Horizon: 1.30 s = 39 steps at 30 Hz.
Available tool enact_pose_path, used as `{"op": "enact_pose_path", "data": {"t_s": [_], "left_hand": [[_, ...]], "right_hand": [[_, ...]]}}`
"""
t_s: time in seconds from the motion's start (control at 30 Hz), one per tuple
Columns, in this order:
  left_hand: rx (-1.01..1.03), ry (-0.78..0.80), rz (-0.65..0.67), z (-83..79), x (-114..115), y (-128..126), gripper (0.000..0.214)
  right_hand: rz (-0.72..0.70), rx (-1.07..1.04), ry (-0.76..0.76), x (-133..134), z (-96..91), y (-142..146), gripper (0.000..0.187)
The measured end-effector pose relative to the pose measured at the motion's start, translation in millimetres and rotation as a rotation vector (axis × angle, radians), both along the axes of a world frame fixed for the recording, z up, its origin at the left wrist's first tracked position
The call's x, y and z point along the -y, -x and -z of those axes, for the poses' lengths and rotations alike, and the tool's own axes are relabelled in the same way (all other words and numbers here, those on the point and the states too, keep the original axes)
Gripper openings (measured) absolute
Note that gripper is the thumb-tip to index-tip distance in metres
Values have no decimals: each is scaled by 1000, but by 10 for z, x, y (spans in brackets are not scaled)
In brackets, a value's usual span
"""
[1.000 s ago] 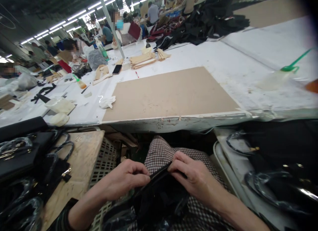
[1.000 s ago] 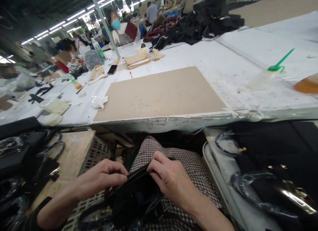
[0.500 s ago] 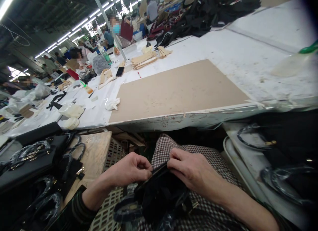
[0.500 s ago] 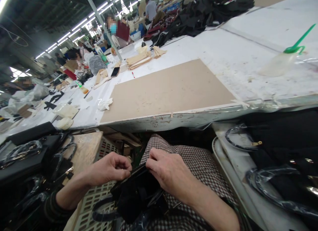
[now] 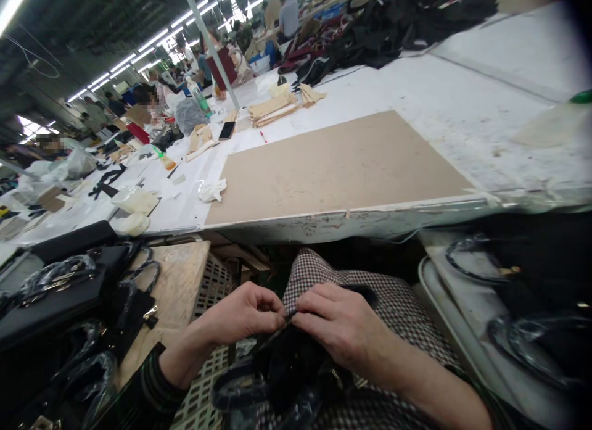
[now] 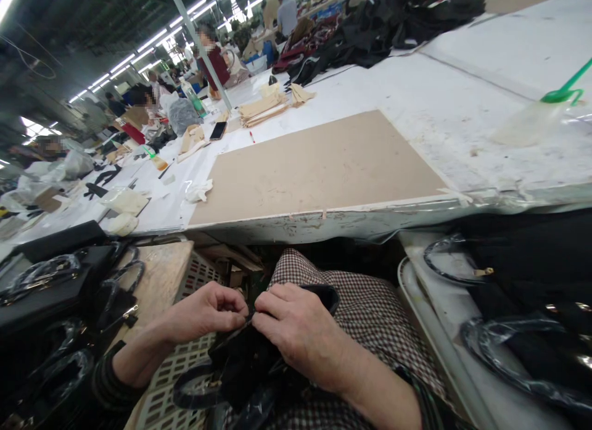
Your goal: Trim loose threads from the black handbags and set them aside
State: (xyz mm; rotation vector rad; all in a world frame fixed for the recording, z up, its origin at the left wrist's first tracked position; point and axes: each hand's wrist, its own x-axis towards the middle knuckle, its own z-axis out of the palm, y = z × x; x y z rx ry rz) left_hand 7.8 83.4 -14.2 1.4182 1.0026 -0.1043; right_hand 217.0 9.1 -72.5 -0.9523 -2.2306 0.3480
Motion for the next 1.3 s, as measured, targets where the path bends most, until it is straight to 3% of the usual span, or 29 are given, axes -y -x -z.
{"op": "enact_pose_path", "data": {"t_s": [0.17, 0.47, 0.73, 1.1, 1.3], "left_hand": [[17, -2, -27, 9, 22, 4, 13], [-2, -78, -6, 23, 96, 26, 11], [11, -119, 11, 97, 140, 45, 10], [-35, -137, -44, 27, 117, 69, 13], [-41, -151, -38, 23, 136, 43, 13]], "right_hand": [[-10, -26, -52, 14, -10, 6, 24], [20, 52, 48, 50, -68, 64, 15], [42, 91, 39, 53, -90, 103, 12], [44, 49, 151, 138, -111, -17, 13], [103, 159, 136, 137, -80, -43, 14]]}}
